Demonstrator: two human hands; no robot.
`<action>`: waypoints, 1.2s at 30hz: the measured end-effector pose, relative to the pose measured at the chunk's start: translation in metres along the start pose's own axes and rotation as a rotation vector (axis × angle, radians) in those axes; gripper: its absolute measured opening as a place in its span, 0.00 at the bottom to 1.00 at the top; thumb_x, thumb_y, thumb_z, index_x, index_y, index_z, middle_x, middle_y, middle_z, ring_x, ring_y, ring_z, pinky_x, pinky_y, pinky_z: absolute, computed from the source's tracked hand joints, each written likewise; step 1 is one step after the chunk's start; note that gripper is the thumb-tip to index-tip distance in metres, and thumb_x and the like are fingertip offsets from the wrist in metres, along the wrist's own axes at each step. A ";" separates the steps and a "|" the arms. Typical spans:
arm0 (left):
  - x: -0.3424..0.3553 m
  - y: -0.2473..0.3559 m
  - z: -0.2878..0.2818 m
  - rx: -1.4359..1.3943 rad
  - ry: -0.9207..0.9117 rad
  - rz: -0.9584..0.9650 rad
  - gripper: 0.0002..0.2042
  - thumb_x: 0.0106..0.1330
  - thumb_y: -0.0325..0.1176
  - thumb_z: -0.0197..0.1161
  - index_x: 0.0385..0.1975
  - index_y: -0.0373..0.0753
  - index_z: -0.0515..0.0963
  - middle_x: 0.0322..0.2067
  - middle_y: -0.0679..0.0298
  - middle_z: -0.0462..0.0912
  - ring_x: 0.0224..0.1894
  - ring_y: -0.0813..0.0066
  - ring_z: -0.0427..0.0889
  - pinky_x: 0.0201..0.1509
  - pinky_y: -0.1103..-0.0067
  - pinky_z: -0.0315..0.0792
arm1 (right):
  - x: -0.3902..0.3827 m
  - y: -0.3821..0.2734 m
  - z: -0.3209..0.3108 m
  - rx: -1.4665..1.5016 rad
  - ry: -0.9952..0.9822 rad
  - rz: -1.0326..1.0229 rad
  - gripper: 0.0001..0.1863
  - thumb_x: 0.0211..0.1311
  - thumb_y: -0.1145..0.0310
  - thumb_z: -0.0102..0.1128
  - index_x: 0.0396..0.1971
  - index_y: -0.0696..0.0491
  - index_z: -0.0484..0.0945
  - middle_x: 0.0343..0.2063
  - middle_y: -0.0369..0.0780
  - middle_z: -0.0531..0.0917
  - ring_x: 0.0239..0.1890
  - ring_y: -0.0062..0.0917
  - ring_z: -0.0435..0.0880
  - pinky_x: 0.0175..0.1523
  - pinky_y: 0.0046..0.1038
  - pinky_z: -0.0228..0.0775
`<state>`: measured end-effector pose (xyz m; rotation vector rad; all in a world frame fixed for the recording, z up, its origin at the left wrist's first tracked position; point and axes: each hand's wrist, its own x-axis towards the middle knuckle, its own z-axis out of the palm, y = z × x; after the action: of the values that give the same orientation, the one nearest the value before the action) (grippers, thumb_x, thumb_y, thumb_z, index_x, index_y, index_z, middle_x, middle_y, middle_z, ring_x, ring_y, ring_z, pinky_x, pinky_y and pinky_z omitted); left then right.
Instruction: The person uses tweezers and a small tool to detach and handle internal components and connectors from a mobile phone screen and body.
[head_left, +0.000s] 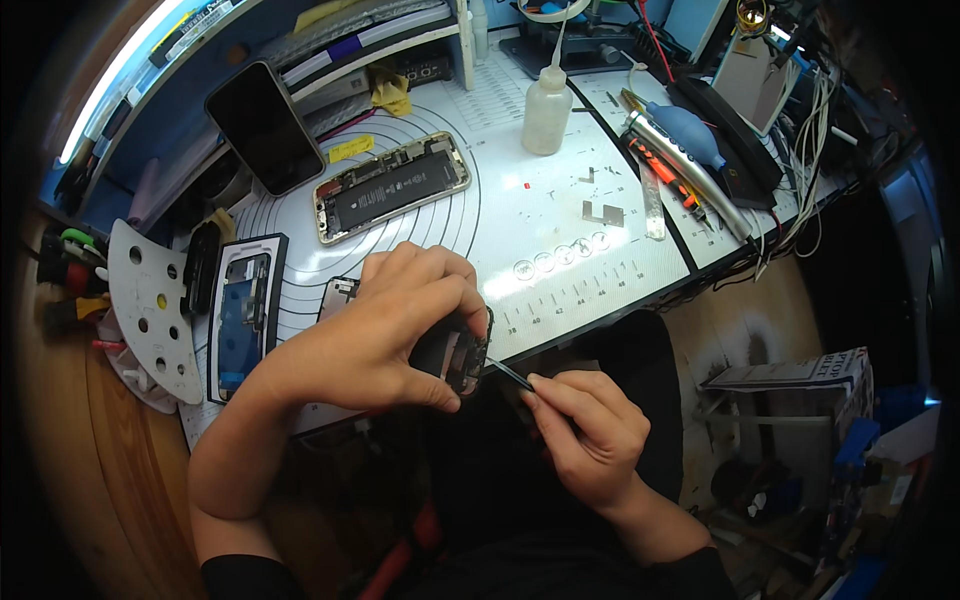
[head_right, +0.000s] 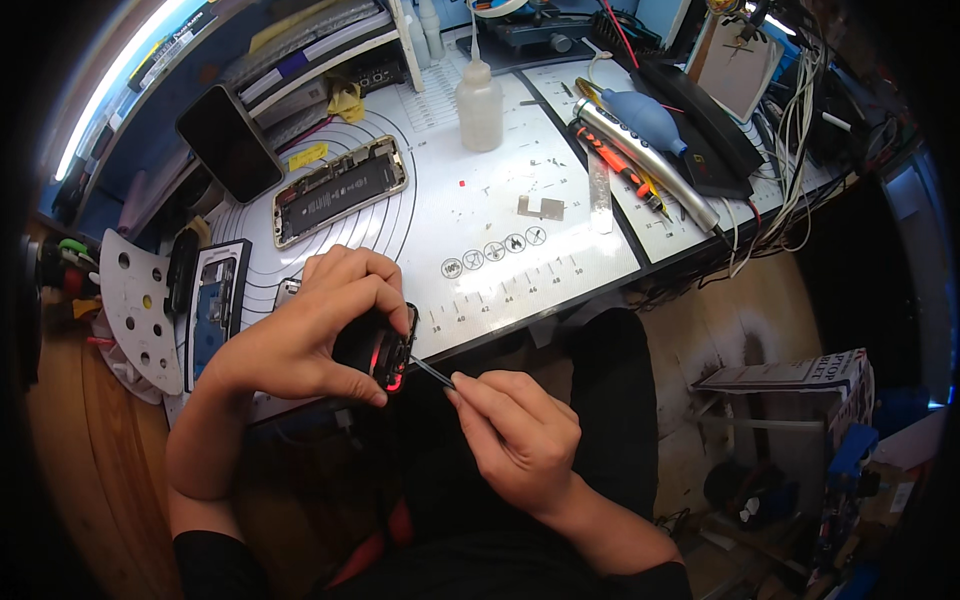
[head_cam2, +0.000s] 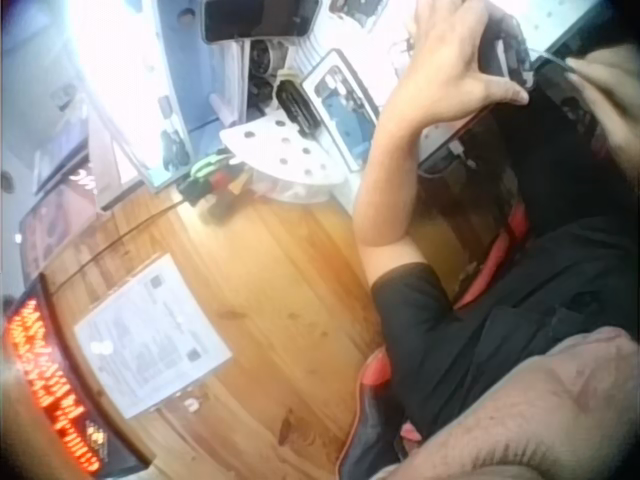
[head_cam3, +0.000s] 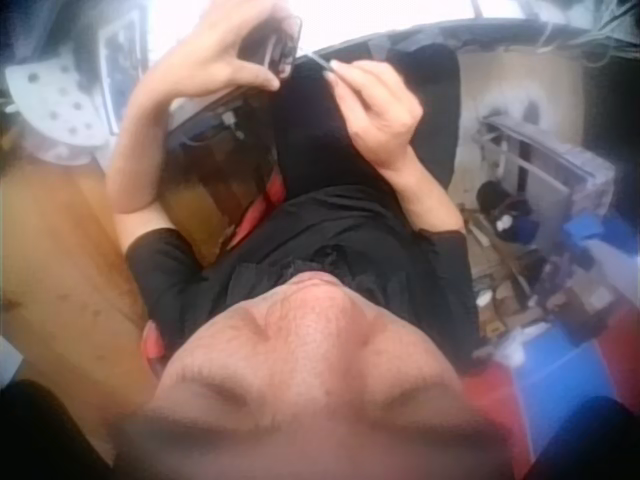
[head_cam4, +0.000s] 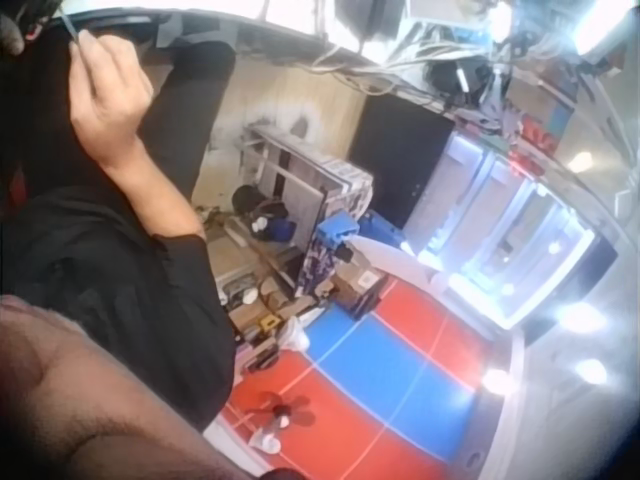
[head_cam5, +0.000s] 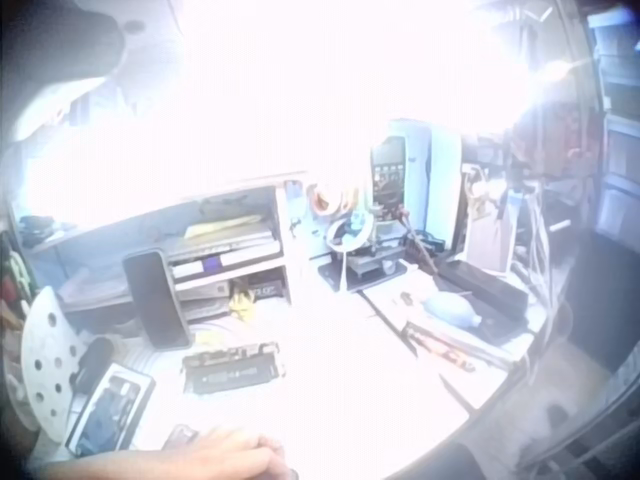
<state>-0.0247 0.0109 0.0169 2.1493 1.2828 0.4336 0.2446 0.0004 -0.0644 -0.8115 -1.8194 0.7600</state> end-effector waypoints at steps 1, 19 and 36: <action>0.000 0.000 0.000 -0.002 0.000 0.000 0.31 0.46 0.47 0.88 0.49 0.48 0.82 0.55 0.65 0.73 0.60 0.60 0.67 0.69 0.66 0.55 | -0.001 -0.001 -0.001 -0.010 -0.008 -0.013 0.13 0.56 0.84 0.78 0.42 0.60 0.91 0.32 0.40 0.88 0.27 0.26 0.87 0.31 0.26 0.78; -0.001 0.000 0.002 -0.015 0.014 0.020 0.28 0.48 0.40 0.85 0.50 0.47 0.81 0.55 0.62 0.74 0.61 0.58 0.68 0.69 0.65 0.54 | -0.003 -0.012 -0.005 0.058 -0.098 0.149 0.12 0.60 0.84 0.78 0.43 0.60 0.91 0.33 0.41 0.88 0.28 0.25 0.88 0.32 0.26 0.78; 0.000 0.004 0.014 0.020 0.124 0.004 0.22 0.52 0.44 0.81 0.44 0.45 0.82 0.50 0.63 0.74 0.56 0.62 0.69 0.66 0.67 0.56 | -0.008 0.007 0.003 0.133 -0.066 0.078 0.13 0.59 0.85 0.77 0.45 0.61 0.91 0.34 0.42 0.89 0.31 0.24 0.89 0.34 0.24 0.80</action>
<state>-0.0141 0.0047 0.0086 2.1713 1.3558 0.5658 0.2463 -0.0024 -0.0752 -0.7812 -1.7823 0.9577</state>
